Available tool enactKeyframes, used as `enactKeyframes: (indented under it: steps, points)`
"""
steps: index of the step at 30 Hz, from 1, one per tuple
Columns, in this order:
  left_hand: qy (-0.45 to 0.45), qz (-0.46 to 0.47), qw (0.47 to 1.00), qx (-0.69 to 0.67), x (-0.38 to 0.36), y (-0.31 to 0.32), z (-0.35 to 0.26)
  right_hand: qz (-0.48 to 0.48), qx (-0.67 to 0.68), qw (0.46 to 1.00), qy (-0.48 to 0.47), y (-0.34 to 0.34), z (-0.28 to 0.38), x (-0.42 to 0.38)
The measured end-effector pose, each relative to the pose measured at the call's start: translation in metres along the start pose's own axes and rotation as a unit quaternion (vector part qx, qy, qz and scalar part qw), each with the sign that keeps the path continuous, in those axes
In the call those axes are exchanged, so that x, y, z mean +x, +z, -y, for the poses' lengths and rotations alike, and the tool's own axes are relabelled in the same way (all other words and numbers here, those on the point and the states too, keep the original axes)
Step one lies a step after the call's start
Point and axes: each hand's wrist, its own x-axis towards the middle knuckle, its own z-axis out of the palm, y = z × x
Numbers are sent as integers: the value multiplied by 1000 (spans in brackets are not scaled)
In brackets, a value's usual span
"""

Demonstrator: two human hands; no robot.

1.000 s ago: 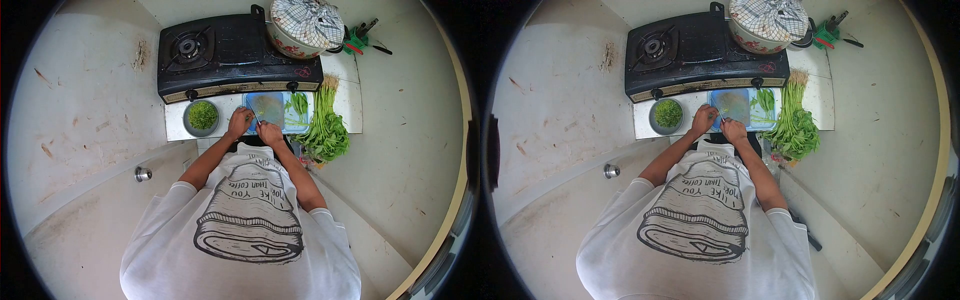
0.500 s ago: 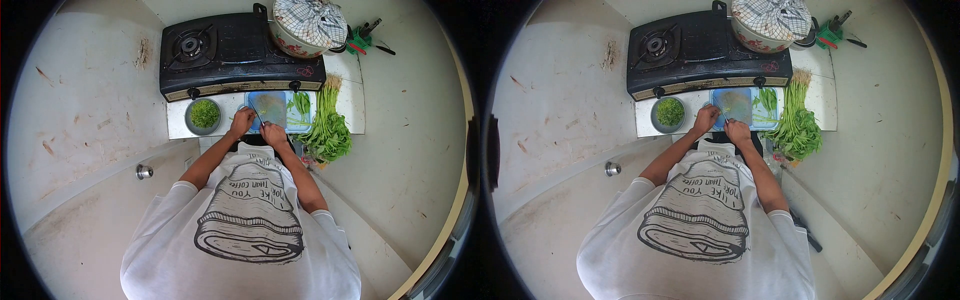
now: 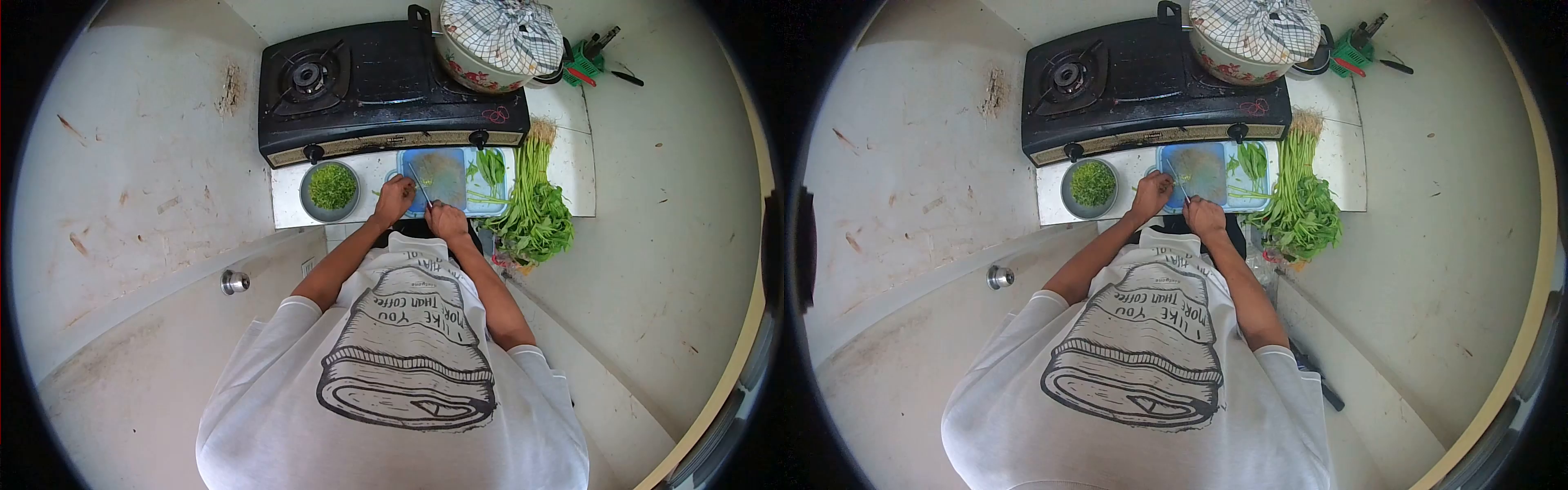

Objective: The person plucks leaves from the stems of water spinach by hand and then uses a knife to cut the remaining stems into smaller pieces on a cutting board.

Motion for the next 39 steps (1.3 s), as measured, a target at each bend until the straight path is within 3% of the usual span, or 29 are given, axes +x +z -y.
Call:
enactKeyframes:
  steps: [22,28,39]
  points:
    - [5,-16,1000,17,0,3,2,2,45,999,-26,5,3,10]
    - [-36,-21,999,-29,-1,3,-1,11,13,1000,-9,8,2,7]
    - [4,-26,1000,2,-1,2,1,-2,51,999,10,6,-6,-1]
